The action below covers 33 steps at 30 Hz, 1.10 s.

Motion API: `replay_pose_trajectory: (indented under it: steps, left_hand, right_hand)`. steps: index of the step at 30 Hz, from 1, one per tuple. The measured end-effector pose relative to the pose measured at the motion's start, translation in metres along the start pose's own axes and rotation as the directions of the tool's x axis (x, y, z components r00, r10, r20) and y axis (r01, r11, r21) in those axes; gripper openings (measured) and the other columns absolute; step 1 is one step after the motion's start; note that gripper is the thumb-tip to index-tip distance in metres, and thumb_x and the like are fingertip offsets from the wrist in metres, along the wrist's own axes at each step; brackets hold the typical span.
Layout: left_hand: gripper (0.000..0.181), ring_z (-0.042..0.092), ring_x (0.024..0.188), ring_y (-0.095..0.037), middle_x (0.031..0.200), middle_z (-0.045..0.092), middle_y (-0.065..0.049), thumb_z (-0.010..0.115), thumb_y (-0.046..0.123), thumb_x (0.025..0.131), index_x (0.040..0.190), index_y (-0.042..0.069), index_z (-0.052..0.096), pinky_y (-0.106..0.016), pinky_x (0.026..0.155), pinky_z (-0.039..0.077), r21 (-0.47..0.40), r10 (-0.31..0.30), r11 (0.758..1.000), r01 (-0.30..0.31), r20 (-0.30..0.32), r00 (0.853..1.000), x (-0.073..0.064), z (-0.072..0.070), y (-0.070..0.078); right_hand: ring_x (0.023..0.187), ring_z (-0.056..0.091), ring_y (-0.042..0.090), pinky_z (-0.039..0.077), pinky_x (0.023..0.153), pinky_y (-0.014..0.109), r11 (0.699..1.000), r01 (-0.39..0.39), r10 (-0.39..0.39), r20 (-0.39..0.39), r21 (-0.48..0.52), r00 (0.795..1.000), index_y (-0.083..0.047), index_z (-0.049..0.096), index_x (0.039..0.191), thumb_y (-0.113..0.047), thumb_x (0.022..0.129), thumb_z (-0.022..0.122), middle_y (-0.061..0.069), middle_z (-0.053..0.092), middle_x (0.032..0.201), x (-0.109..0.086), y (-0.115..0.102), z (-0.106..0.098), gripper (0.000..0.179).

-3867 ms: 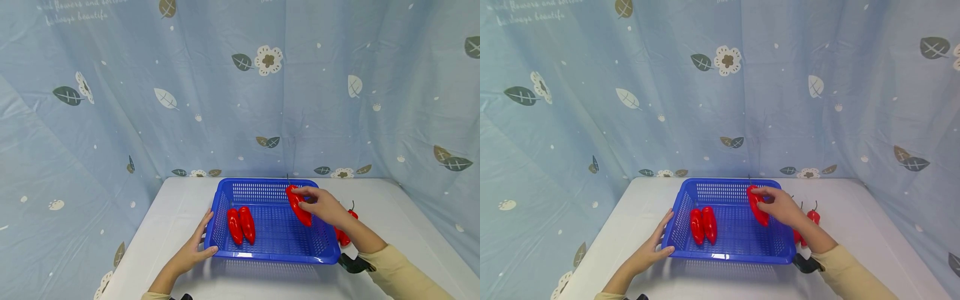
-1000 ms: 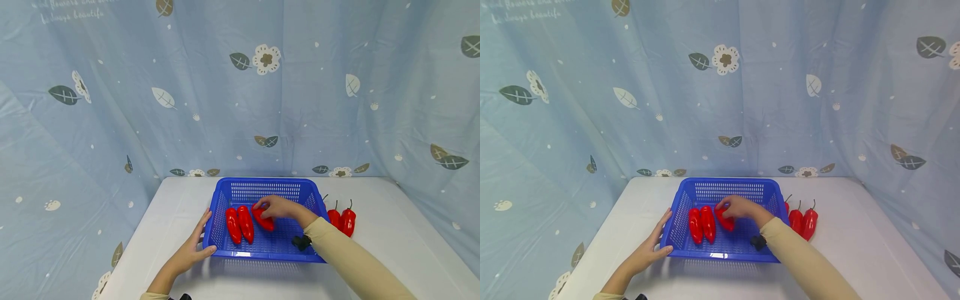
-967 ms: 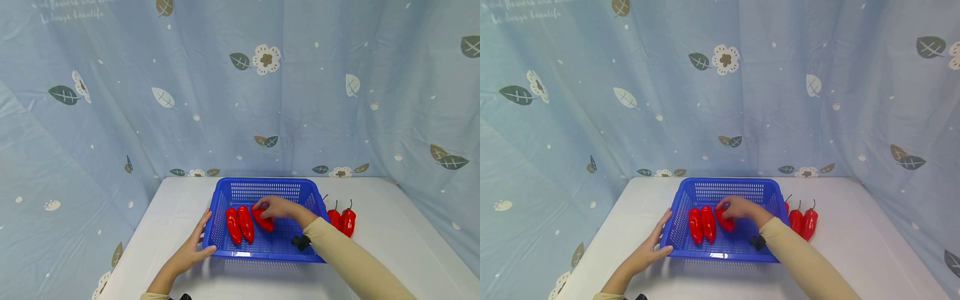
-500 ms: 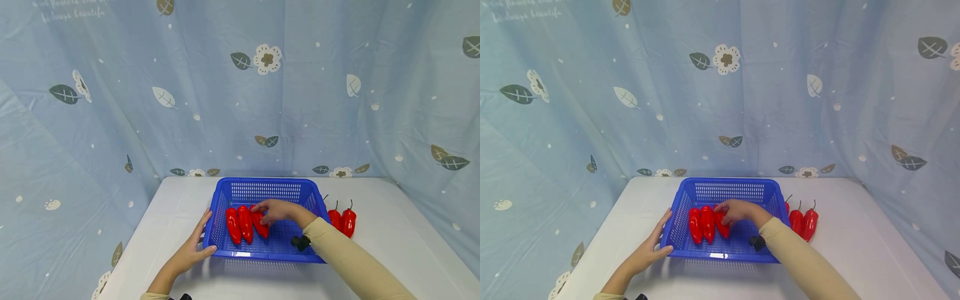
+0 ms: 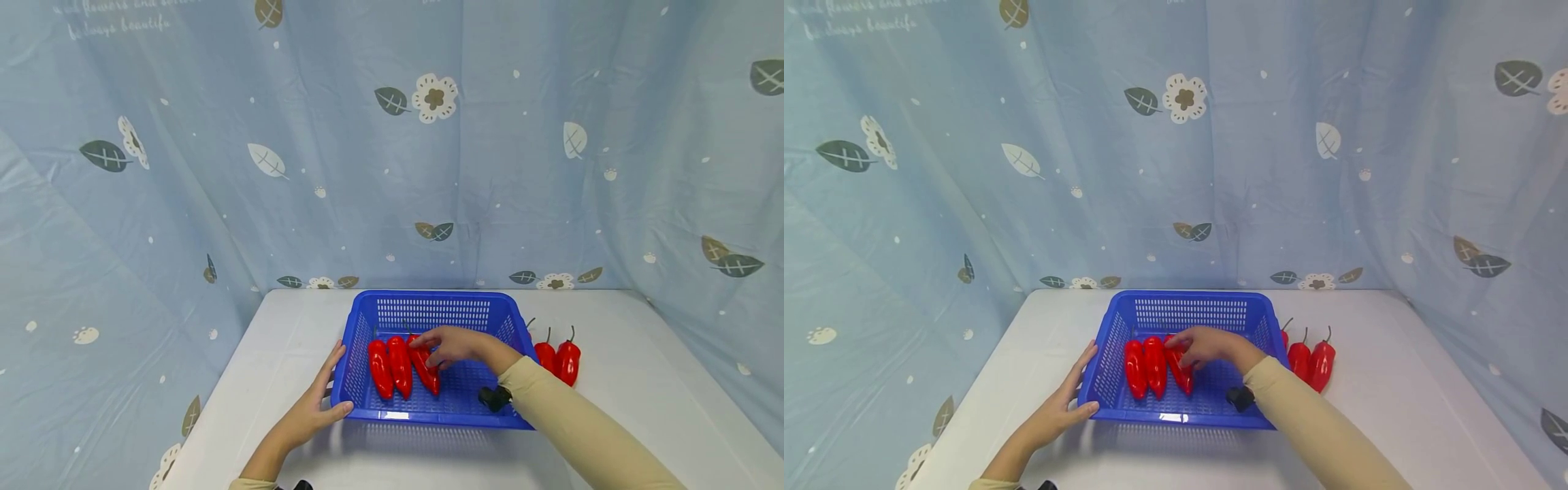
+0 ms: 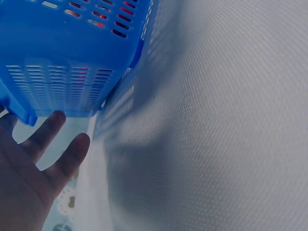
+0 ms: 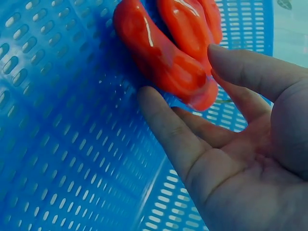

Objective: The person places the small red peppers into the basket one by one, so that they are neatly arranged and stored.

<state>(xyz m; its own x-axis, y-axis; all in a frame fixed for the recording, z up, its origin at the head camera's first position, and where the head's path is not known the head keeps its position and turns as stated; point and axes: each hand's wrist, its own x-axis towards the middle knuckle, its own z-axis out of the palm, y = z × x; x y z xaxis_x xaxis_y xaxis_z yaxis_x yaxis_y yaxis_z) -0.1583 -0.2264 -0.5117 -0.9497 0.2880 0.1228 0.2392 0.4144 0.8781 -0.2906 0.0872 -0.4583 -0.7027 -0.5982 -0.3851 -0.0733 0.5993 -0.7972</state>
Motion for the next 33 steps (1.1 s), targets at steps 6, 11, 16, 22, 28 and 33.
replay_pose_trajectory:
  steps: [6,11,16,22,28,33]
  left_hand:
    - [0.095,0.034,0.142,-0.048,0.172,0.001,0.000,0.070,0.025,0.091,0.165,0.029,0.011,-0.064,0.106,0.039,0.004,0.004,1.000,-0.004,0.000,1.000,0.000,-0.001,0.000]
    - [0.095,0.036,0.141,-0.048,0.172,0.001,-0.005,0.070,0.023,0.091,0.165,0.025,0.011,-0.064,0.104,0.040,0.023,0.036,0.999,-0.036,-0.001,0.999,0.000,-0.002,-0.001]
    - [0.095,0.036,0.140,-0.049,0.172,0.001,-0.006,0.070,0.023,0.090,0.165,0.024,0.011,-0.064,0.103,0.040,0.034,0.049,0.998,-0.049,0.001,0.999,0.000,-0.002,-0.001]
    - [0.094,0.037,0.140,-0.050,0.172,0.001,-0.007,0.070,0.022,0.091,0.165,0.023,0.011,-0.064,0.102,0.041,0.031,0.071,0.997,-0.071,0.005,0.997,0.001,-0.003,-0.001]
    - [0.094,0.036,0.140,-0.050,0.172,0.000,-0.007,0.070,0.021,0.091,0.165,0.023,0.011,-0.064,0.103,0.041,0.023,0.063,0.998,-0.064,0.012,0.998,0.001,-0.002,-0.001]
    - [0.095,0.036,0.141,-0.049,0.172,0.000,-0.006,0.070,0.022,0.091,0.165,0.025,0.011,-0.064,0.104,0.040,0.018,0.049,0.999,-0.049,0.008,0.999,0.000,-0.002,-0.001]
  right_hand:
    - [0.118,0.061,0.030,0.057,0.088,0.047,0.997,0.036,-0.039,-0.052,-0.062,0.998,-0.013,0.067,0.136,-0.006,0.092,0.072,0.014,0.059,0.140,-0.010,0.001,-0.003,0.045]
    - [0.109,0.064,0.026,0.058,0.087,0.047,0.994,0.080,-0.088,-0.115,-0.071,0.989,-0.013,0.067,0.135,-0.010,0.096,0.068,0.015,0.061,0.137,-0.020,0.001,-0.011,0.040]
    - [0.106,0.064,0.029,0.058,0.084,0.046,0.990,0.129,-0.136,-0.146,-0.055,0.980,-0.011,0.066,0.135,-0.012,0.098,0.065,0.017,0.063,0.130,-0.028,0.003,-0.022,0.037]
    - [0.104,0.064,0.034,0.058,0.081,0.049,0.987,0.153,-0.159,-0.194,-0.046,0.968,-0.014,0.068,0.132,-0.015,0.100,0.063,0.017,0.065,0.123,-0.038,0.006,-0.034,0.033]
    - [0.100,0.062,0.036,0.058,0.078,0.047,0.985,0.163,-0.170,-0.240,-0.049,0.956,-0.012,0.067,0.133,-0.016,0.101,0.062,0.015,0.066,0.121,-0.052,0.010,-0.041,0.032]
    - [0.096,0.063,0.032,0.059,0.076,0.041,0.984,0.168,-0.176,-0.255,-0.054,0.951,-0.009,0.065,0.135,-0.017,0.102,0.061,0.015,0.066,0.122,-0.062,0.012,-0.047,0.034]
